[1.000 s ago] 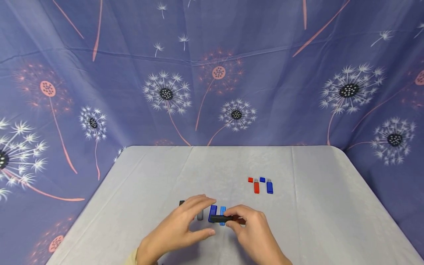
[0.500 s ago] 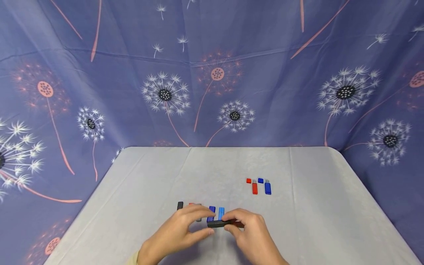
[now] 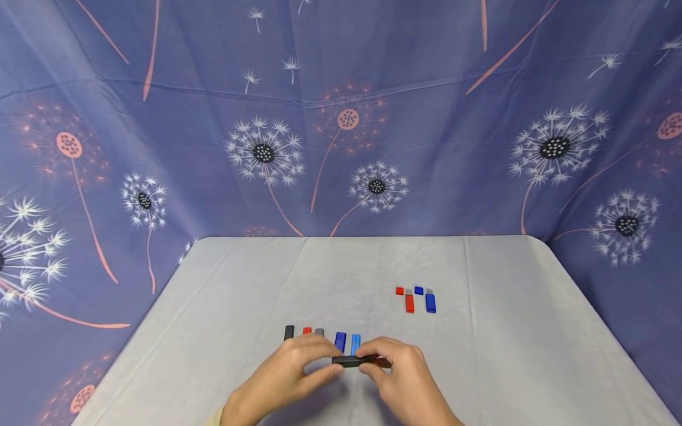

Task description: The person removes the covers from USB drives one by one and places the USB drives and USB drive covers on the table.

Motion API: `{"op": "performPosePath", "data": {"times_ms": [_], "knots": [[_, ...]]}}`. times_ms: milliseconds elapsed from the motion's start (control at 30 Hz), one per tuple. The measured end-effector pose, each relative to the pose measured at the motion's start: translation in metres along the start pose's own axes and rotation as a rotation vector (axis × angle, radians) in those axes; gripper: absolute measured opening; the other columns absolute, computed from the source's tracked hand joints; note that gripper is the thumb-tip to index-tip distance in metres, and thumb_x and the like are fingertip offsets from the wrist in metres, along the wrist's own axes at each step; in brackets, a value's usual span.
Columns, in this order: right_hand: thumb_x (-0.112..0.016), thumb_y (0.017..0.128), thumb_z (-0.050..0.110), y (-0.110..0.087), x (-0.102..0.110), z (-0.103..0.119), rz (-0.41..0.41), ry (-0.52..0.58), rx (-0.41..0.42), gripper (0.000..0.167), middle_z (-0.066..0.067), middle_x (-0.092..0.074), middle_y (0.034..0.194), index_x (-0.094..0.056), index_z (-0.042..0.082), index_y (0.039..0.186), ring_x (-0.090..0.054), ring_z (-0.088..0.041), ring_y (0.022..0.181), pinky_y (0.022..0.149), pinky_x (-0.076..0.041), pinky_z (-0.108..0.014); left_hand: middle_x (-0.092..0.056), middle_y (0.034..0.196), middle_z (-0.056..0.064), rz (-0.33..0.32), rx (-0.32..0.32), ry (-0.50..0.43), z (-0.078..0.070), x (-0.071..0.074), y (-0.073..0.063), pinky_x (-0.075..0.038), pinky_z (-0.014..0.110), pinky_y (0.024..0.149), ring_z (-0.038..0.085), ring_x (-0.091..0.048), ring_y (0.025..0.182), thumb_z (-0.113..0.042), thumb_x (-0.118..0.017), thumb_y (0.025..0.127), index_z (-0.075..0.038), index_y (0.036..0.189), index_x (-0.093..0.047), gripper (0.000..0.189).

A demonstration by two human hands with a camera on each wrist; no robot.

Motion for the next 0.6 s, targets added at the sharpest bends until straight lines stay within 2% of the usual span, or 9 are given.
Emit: {"op": "performPosePath", "data": {"times_ms": [167, 333, 600], "knots": [[-0.08, 0.089, 0.007, 0.0, -0.005, 0.0, 0.057, -0.002, 0.036, 0.02, 0.008, -0.076, 0.101, -0.076, 0.022, 0.101, -0.072, -0.008, 0.09, 0.075, -0.061, -0.027, -0.074, 0.099, -0.011, 0.002, -0.027, 0.01, -0.002, -0.002, 0.0, -0.049, 0.007, 0.081, 0.0, -0.067, 0.088, -0.032, -0.066, 0.103, -0.019, 0.104, -0.078, 0.018], [-0.079, 0.09, 0.013, 0.0, -0.011, -0.002, 0.12, -0.009, 0.057, 0.016, 0.008, -0.075, 0.102, -0.076, 0.021, 0.104, -0.069, -0.002, 0.09, 0.074, -0.061, -0.027, -0.075, 0.099, -0.012, 0.004, -0.073, 0.029, -0.006, -0.006, -0.001, -0.05, 0.007, 0.084, 0.001, -0.069, 0.09, -0.03, -0.064, 0.103, -0.019, 0.104, -0.077, 0.017], [-0.078, 0.092, 0.026, 0.002, -0.018, -0.003, 0.183, -0.034, 0.09, 0.016, 0.008, -0.075, 0.099, -0.077, 0.018, 0.106, -0.066, 0.001, 0.084, 0.07, -0.058, -0.024, -0.075, 0.101, -0.012, 0.009, -0.071, 0.002, -0.007, -0.012, -0.002, -0.049, 0.006, 0.084, -0.002, -0.067, 0.092, -0.031, -0.061, 0.105, -0.019, 0.107, -0.077, 0.02]]}}
Point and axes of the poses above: each hand's wrist, its own y-axis towards the middle knuckle, its own x-axis out of the back of the hand, z = x × y, the point moved 8 cm from there along y, towards the middle knuckle
